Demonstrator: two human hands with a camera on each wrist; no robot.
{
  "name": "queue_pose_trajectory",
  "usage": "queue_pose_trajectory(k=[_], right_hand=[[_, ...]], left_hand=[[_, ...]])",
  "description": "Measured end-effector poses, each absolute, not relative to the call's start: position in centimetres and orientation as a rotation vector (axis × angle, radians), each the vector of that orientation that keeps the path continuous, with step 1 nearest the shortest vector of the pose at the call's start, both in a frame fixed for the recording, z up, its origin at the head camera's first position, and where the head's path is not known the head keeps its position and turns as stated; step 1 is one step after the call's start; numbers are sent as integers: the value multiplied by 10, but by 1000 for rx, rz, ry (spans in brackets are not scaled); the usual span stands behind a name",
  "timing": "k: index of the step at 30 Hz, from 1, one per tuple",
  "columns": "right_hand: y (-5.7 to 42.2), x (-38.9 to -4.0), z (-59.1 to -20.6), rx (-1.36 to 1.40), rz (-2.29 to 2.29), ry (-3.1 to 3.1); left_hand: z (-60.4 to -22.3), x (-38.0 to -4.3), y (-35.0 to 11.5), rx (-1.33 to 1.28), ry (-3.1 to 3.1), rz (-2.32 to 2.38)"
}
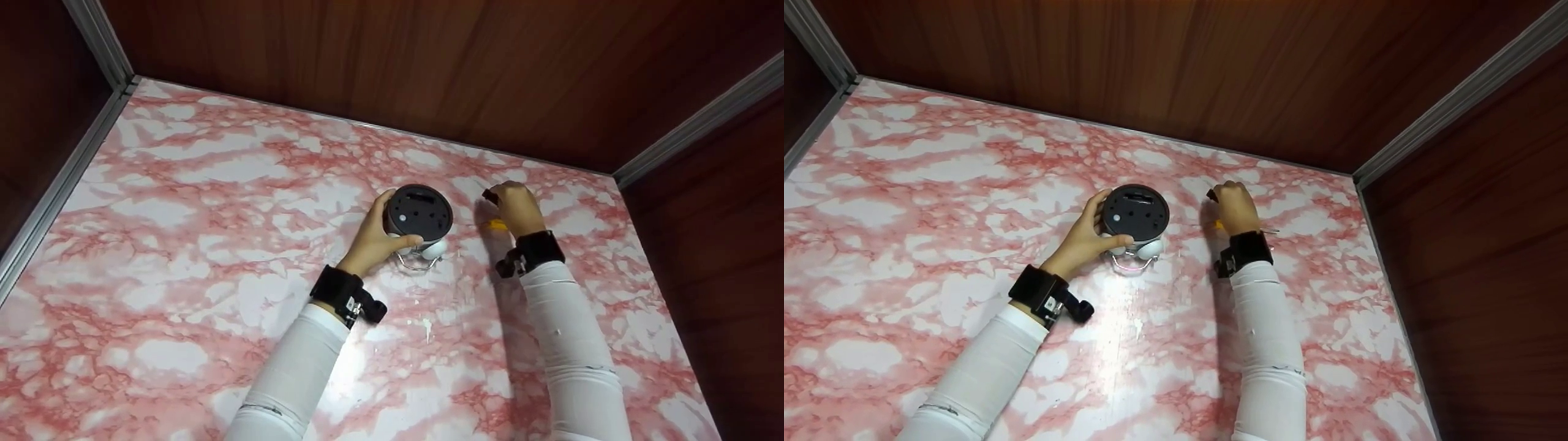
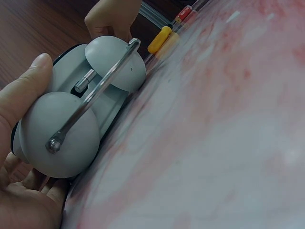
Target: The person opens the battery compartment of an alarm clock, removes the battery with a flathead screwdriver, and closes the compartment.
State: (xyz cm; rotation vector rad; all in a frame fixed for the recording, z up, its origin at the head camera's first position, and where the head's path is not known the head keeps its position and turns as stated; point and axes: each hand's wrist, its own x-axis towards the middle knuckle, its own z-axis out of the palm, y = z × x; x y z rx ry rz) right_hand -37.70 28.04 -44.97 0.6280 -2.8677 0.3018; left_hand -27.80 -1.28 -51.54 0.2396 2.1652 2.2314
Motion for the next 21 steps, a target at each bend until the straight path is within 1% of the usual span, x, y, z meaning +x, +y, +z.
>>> queue_pose_trajectory(k=[21], right_hand=[[252,-367,-440,800,333,-2769]], left_hand=[[-515,-278,-13,221,2170,2206]])
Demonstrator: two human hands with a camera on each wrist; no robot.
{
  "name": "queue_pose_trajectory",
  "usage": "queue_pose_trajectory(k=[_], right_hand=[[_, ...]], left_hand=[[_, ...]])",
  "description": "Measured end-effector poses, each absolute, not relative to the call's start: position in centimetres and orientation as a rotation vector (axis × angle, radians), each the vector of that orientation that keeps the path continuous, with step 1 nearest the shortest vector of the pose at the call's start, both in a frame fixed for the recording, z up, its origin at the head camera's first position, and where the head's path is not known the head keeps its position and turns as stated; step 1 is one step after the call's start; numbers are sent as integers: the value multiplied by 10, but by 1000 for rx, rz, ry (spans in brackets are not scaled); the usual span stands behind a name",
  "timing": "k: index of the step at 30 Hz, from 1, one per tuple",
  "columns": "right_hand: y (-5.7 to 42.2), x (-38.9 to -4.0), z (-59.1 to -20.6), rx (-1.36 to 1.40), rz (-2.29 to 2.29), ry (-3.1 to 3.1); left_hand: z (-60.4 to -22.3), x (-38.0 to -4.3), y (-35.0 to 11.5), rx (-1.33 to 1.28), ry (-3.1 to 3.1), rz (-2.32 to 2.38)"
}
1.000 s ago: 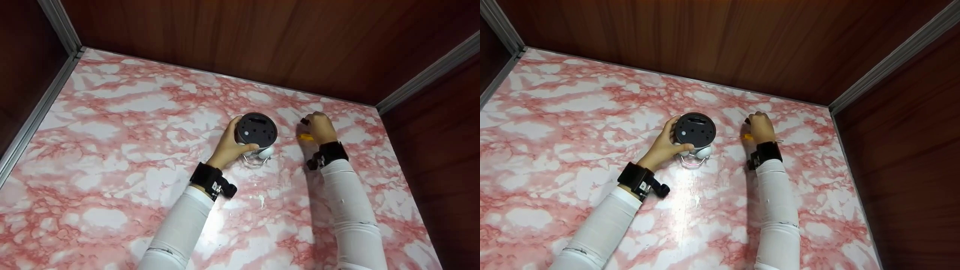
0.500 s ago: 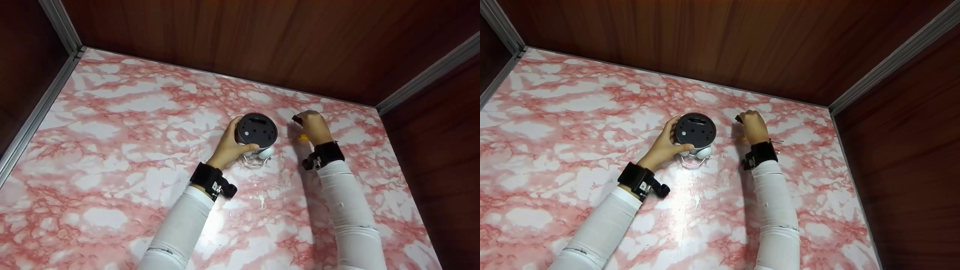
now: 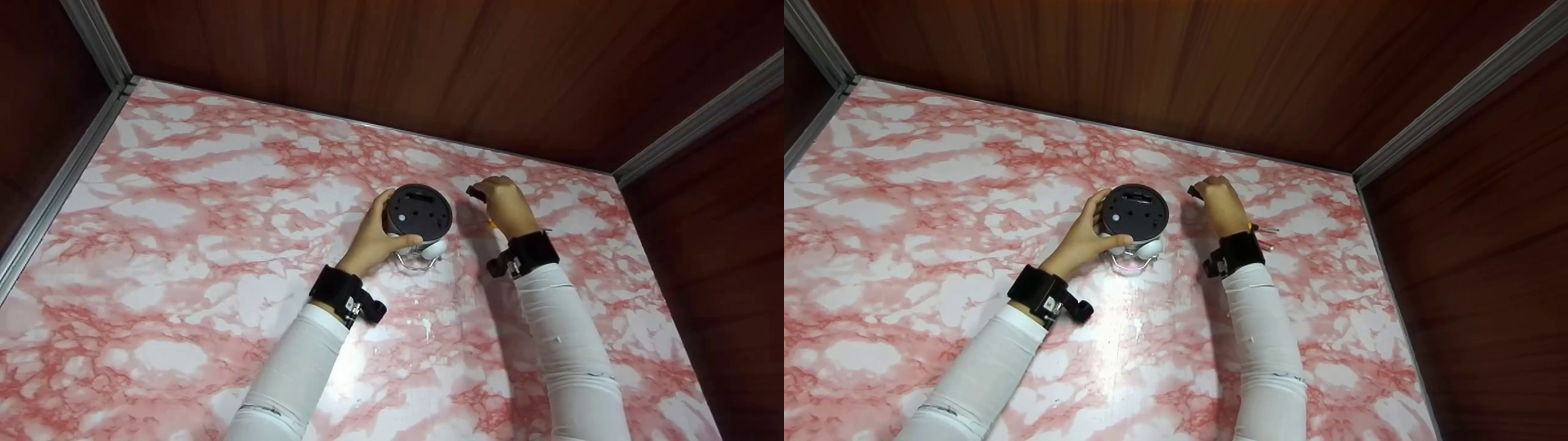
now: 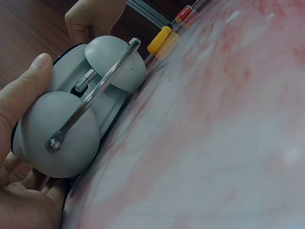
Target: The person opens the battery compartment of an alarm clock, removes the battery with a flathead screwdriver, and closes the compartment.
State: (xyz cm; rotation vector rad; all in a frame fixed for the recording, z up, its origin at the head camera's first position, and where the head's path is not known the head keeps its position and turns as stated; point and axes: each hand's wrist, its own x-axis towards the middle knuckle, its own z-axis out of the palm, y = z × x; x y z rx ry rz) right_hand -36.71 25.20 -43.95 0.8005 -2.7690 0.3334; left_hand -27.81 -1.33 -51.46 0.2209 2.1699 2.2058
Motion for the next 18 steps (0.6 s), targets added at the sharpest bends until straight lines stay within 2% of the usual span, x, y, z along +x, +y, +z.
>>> queue_pose_trajectory(k=[18], right_hand=[[222,-358,-430,1020,350,-2638]], left_hand=[[-515,-279,-12,226,2173,2225]])
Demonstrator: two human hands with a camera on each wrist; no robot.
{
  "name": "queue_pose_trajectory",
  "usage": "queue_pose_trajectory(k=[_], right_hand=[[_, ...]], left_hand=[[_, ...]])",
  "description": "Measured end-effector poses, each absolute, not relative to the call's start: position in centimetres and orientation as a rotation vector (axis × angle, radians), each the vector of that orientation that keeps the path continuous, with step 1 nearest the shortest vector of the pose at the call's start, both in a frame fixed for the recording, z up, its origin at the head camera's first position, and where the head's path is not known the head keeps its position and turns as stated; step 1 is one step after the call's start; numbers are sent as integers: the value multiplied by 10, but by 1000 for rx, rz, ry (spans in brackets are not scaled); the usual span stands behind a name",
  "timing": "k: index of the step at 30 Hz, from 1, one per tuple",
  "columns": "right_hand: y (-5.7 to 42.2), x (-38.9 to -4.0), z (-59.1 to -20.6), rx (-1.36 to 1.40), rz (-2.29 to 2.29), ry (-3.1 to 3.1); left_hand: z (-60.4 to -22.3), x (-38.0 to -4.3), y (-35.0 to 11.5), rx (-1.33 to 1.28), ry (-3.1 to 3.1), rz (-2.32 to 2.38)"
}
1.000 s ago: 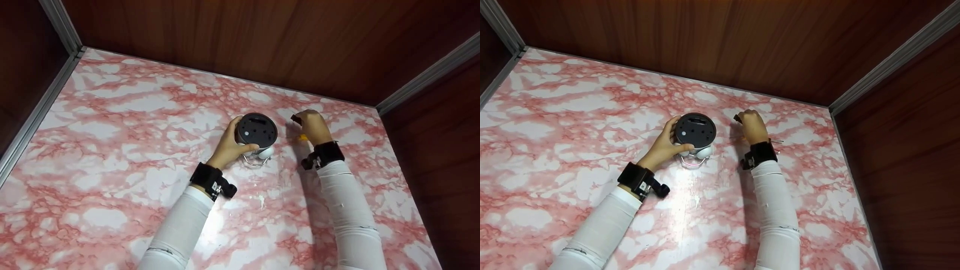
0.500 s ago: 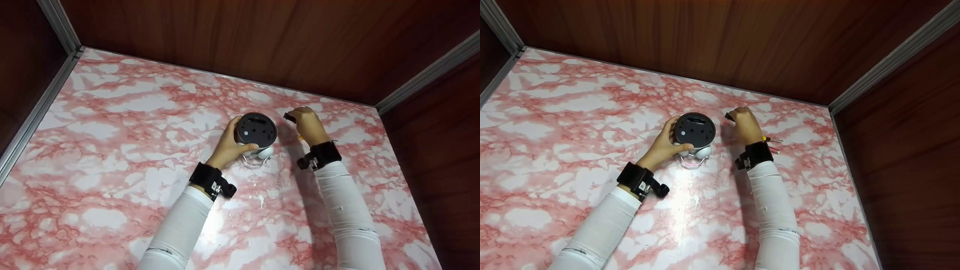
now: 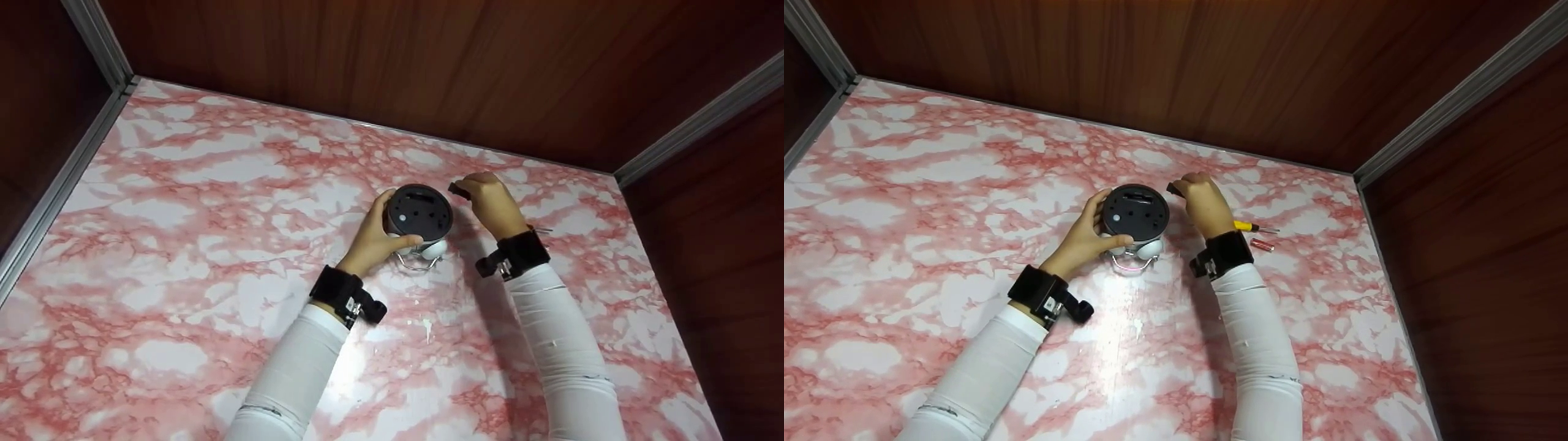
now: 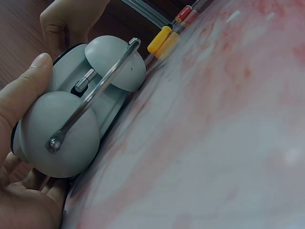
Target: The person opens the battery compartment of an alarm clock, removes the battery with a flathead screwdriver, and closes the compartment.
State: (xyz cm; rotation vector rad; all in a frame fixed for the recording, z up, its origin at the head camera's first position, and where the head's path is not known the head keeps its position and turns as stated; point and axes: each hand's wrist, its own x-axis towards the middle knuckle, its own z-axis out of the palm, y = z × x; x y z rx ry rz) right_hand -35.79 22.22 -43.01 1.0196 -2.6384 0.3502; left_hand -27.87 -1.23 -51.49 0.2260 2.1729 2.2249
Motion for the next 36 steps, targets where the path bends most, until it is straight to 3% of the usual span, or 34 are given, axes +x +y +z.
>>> queue_pose_trajectory(k=[36], right_hand=[[179,-347,-430,1213,372,-2604]], left_hand=[[-515,-279,-12,230,2093,2282]])
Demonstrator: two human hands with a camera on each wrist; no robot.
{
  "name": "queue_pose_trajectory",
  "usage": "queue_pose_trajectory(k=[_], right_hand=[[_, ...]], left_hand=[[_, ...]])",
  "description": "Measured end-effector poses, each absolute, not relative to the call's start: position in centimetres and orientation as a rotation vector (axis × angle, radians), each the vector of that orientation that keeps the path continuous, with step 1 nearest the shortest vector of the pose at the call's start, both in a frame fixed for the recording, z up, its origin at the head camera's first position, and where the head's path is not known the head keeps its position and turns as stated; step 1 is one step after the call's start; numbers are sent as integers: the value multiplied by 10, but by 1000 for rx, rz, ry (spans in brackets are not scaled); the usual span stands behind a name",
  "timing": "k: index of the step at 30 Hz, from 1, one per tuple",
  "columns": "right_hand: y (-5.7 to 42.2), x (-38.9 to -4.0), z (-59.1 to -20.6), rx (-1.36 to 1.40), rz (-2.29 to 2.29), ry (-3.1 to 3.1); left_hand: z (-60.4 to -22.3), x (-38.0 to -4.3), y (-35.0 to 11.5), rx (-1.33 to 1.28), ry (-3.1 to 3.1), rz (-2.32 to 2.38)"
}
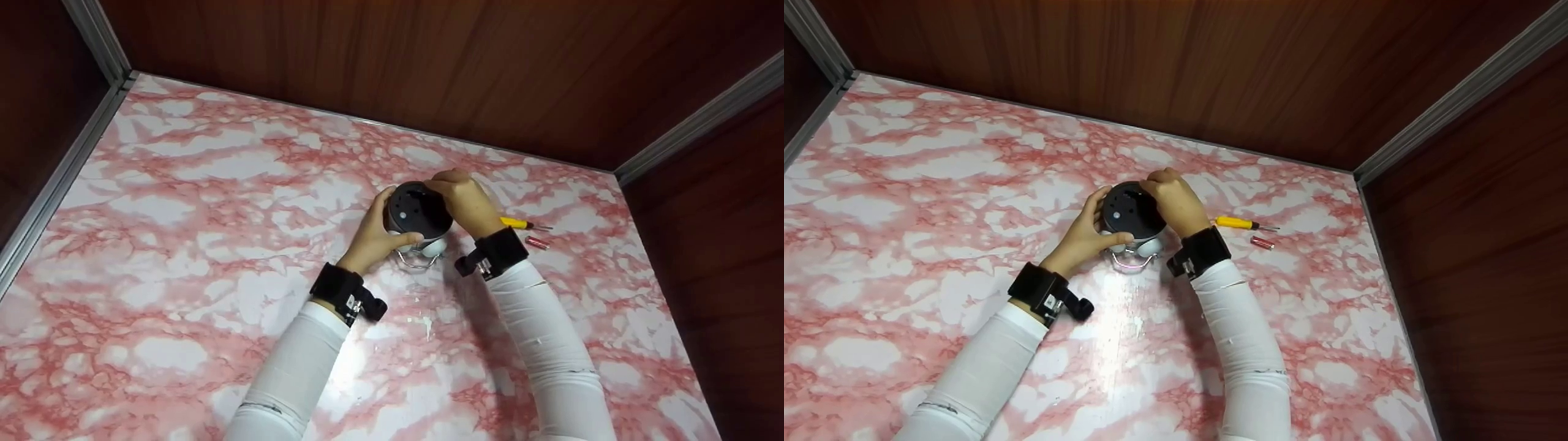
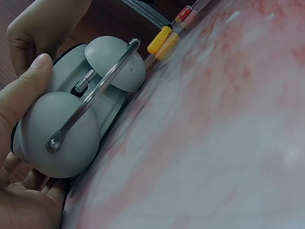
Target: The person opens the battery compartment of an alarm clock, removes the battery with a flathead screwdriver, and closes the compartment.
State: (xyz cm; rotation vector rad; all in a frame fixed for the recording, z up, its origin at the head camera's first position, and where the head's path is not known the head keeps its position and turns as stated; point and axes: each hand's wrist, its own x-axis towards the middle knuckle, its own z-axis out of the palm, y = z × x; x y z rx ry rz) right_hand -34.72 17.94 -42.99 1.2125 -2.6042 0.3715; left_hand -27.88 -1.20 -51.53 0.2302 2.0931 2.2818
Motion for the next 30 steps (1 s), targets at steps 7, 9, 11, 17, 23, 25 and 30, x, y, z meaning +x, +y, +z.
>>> queue_pose_trajectory(k=[7,9,11,17,23,25,30], right_hand=[[173,-348,-435,1207,387,-2620],[172,-348,-436,1209,393,-2623],[172,-348,-437,1211,400,-2623],[169,-348,-438,1221,416,-2609],[166,-350,-441,1260,434,-2560],[165,-350,-441,1268,427,-2553],[164,-349,-442,1271,414,-2567]], left_hand=[[-515,-278,-13,222,2167,2223],[-515,-278,-12,224,2174,2223],[-515,-278,-12,221,2178,2221],[-515,-279,-12,212,2182,2216],[-516,-279,-12,210,2171,2228],[-516,-279,-12,208,2169,2226],[-515,-279,-13,206,2169,2216]])
